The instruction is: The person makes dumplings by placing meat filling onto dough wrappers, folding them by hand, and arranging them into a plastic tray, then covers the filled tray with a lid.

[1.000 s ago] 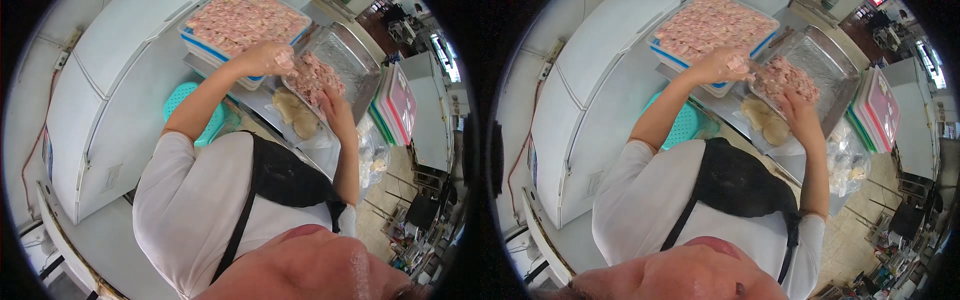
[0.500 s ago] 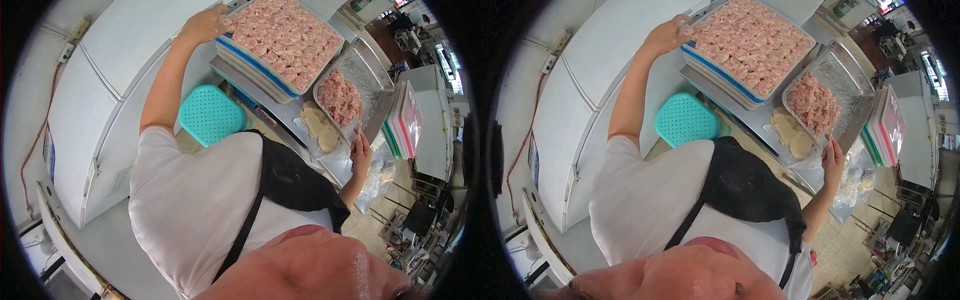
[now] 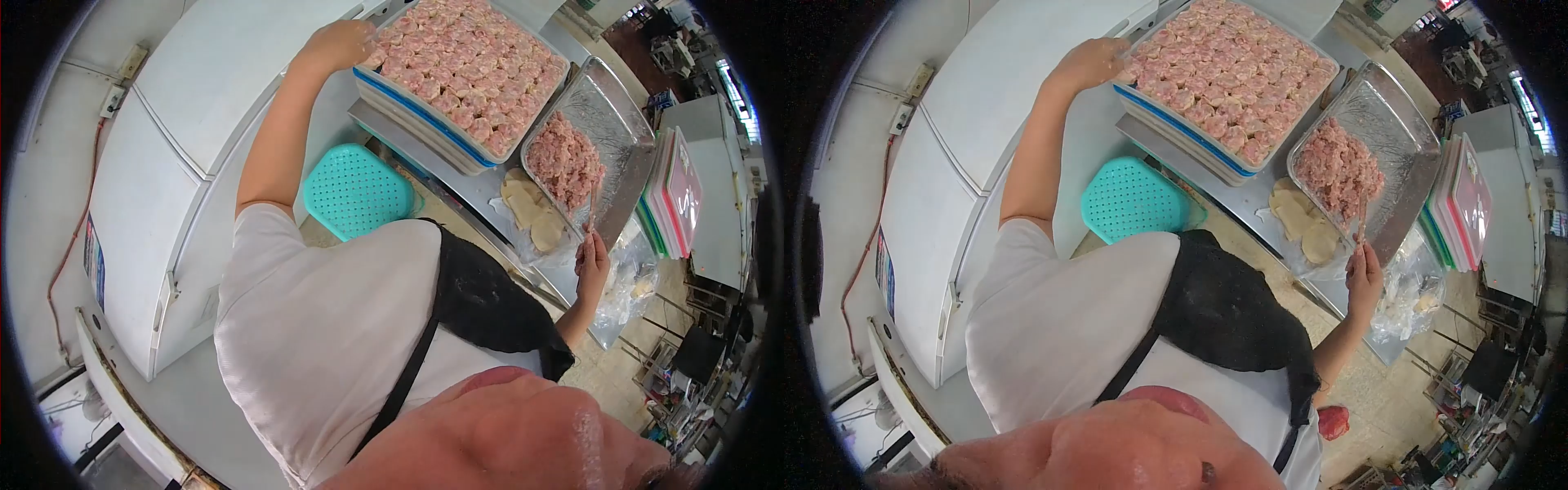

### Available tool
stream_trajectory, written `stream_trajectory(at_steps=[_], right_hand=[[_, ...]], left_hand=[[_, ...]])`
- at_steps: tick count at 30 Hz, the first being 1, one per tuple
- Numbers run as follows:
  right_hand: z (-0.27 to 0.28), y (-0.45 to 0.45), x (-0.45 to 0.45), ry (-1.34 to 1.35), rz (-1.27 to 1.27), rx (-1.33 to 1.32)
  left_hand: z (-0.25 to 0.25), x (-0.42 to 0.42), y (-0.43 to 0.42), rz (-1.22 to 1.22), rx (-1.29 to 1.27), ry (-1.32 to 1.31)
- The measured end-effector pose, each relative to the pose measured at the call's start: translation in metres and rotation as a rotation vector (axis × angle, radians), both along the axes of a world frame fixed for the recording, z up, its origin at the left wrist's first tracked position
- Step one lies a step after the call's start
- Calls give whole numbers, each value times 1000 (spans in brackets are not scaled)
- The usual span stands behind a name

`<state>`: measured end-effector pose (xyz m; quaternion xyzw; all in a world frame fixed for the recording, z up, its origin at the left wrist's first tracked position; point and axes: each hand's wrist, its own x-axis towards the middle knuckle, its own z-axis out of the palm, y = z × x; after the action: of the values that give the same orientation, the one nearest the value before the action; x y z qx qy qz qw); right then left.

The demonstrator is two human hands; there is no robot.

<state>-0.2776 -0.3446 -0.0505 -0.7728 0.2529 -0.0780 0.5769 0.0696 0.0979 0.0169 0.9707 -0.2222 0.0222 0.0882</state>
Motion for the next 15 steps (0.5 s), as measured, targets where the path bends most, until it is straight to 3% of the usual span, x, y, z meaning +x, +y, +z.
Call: stream_trajectory(at_steps=[10,15], right_hand=[[2,2,8,12,-8,1],[2,2,10,-18,-21,2]], left_hand=[[-12,7,15,41,93,-56],[12,-27,-2,-72,-96,-201]])
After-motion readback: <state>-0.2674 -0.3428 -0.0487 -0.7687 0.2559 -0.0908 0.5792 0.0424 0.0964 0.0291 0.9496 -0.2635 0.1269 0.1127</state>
